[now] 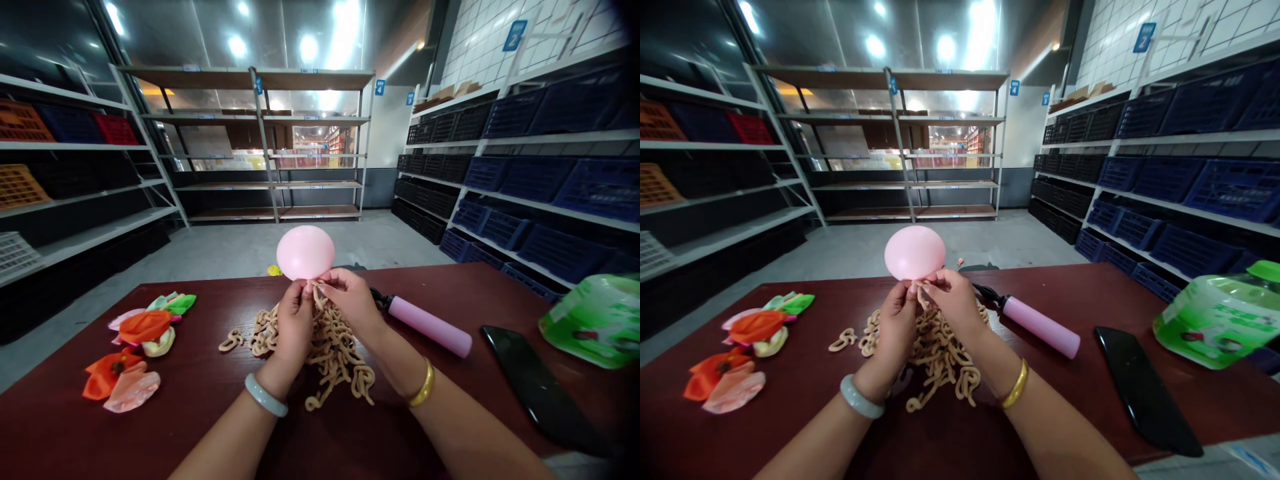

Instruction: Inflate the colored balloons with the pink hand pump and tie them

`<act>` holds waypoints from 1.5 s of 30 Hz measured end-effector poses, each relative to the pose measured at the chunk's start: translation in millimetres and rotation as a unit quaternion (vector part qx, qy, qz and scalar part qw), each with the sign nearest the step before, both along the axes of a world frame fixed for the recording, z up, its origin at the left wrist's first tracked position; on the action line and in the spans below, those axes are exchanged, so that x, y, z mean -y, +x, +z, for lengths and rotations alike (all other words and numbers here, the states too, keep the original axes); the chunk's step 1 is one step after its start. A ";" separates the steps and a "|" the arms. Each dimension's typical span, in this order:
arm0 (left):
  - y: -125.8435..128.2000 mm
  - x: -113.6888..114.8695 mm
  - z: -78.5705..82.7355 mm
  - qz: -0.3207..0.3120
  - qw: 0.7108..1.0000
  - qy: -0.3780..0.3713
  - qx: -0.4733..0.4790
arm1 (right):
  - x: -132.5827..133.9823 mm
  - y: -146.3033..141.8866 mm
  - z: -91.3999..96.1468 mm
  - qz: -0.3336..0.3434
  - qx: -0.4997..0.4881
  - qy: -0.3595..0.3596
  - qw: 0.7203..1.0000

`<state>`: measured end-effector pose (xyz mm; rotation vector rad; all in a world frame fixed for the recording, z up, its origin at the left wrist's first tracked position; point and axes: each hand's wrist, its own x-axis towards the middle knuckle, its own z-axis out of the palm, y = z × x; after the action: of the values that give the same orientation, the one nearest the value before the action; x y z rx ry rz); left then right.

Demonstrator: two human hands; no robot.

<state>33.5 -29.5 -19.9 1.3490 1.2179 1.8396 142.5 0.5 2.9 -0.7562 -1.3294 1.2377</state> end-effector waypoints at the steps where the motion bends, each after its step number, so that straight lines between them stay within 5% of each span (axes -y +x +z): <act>1: -1.2 0.2 -0.6 0.006 1.000 0.002 -0.023 | -0.7 0.8 0.5 0.002 0.001 -0.008 1.000; 13: 3.6 0.1 -2.7 -0.035 0.993 -0.039 -0.109 | -6.5 11.1 8.0 0.020 -0.170 -0.089 0.981; 20: -3.2 -4.9 -5.3 -0.010 0.999 -0.033 -0.027 | -6.8 2.9 1.6 0.072 -0.100 -0.131 0.984; 29: -8.7 -13.5 -7.7 0.019 0.956 -0.038 -0.291 | -15.1 -8.6 -22.0 -0.005 -0.123 -0.182 0.976; 33: -18.2 -13.5 -4.4 0.063 0.936 -0.092 -0.334 | -43.1 -17.3 -27.5 -0.009 -0.081 -0.199 0.977; 41: -29.4 -11.1 5.3 0.084 0.960 -0.081 -0.255 | -155.1 -62.2 -12.8 -0.053 0.082 -0.232 0.968; 45: -28.0 -8.8 5.4 0.085 0.966 -0.065 -0.236 | -188.1 -73.1 -2.7 -0.084 0.154 -0.205 0.963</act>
<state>5.5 -20.7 -14.5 1.7115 1.7110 1.5551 69.4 188.7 0.2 -1.3743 -1.2328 1.3090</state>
